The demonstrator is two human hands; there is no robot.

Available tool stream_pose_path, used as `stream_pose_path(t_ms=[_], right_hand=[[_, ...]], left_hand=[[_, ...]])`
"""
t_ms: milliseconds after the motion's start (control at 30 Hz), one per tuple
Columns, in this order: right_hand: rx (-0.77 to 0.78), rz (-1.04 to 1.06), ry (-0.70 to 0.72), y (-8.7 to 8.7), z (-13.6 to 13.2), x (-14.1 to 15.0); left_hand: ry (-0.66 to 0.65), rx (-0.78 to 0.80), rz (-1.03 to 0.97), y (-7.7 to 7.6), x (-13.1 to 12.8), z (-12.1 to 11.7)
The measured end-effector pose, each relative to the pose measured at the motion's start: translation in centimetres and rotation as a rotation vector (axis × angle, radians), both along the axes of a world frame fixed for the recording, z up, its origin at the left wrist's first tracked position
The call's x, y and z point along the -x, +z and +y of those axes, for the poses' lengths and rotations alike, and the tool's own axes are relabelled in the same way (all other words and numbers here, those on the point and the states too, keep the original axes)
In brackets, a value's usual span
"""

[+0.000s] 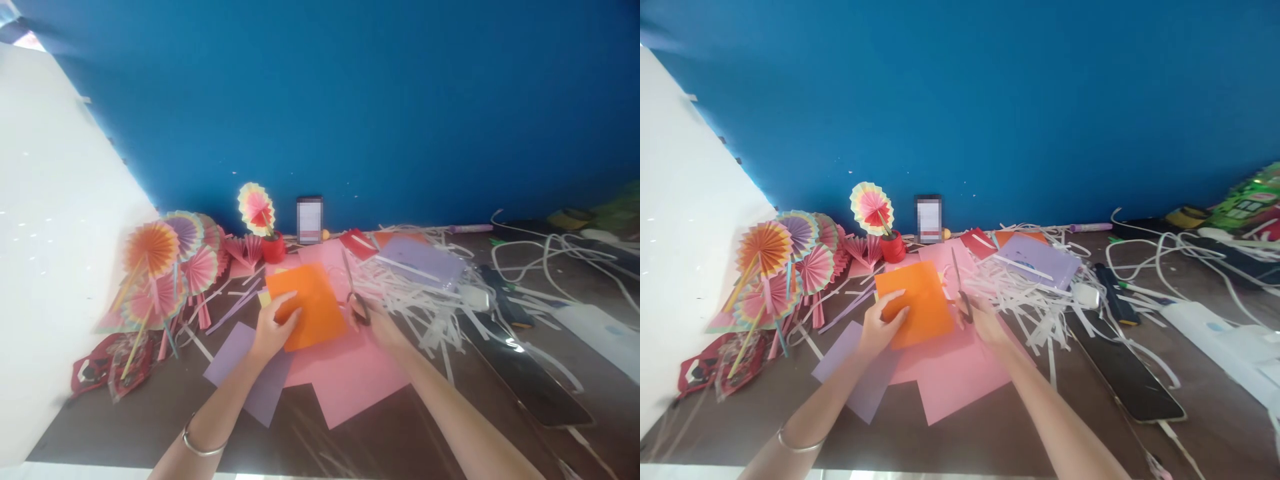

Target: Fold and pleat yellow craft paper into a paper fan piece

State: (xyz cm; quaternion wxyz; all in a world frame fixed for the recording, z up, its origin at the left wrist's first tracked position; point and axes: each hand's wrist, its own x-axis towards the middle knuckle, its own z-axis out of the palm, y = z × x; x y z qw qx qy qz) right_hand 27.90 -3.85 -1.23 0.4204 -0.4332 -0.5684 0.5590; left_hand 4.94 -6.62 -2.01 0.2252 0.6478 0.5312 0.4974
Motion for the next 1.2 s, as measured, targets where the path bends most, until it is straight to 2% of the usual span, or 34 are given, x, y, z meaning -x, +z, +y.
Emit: stream_pose_path(t_ms=[167,300,400,500,667,800,900,1000,1100,1133,1200], right_hand=[[-0.132,-0.154,-0.082,-0.5,1.0,-0.8],[-0.252,-0.428,-0.151,-0.5,1.4,-1.0],[-0.34,-0.615,-0.281,-0.7,1.5,-1.2],[-0.334,-0.69,-0.383,-0.9,2.0,-2.1],[-0.252,-0.771,-0.564,-1.6,3.4,-4.5],[-0.202,-0.796,-0.553,-1.9,3.7,-6.2],[-0.223,-0.839,-0.559,-1.9,3.9,-7.2],[-0.387,-0.902,-0.586,-1.6,3.9,-7.4],[-0.582,-0.895,-0.585,-0.9,3.0,-5.6],[-0.629,-0.878,-0.501,-0.6,2.3,-4.4],[-0.71,-0.871,-0.224,0.0,0.2,-1.0]], left_hand=[[0.382,-0.061,-0.175,0.3,2.2,1.5],[0.554,-0.127,-0.301,0.0,3.8,2.6],[0.597,-0.144,-0.328,-0.4,4.6,2.9],[0.576,-0.142,-0.303,-0.2,5.2,3.0],[0.536,-0.12,-0.212,2.0,6.7,2.3],[0.499,-0.082,-0.121,4.3,8.5,0.0],[0.546,-0.083,-0.098,5.0,10.2,-2.5],[0.67,-0.097,-0.101,4.3,11.8,-5.1],[0.741,-0.082,-0.1,2.7,13.2,-7.2],[0.748,-0.062,-0.097,2.2,13.5,-7.7],[0.71,-0.019,-0.059,1.3,14.0,-8.5]])
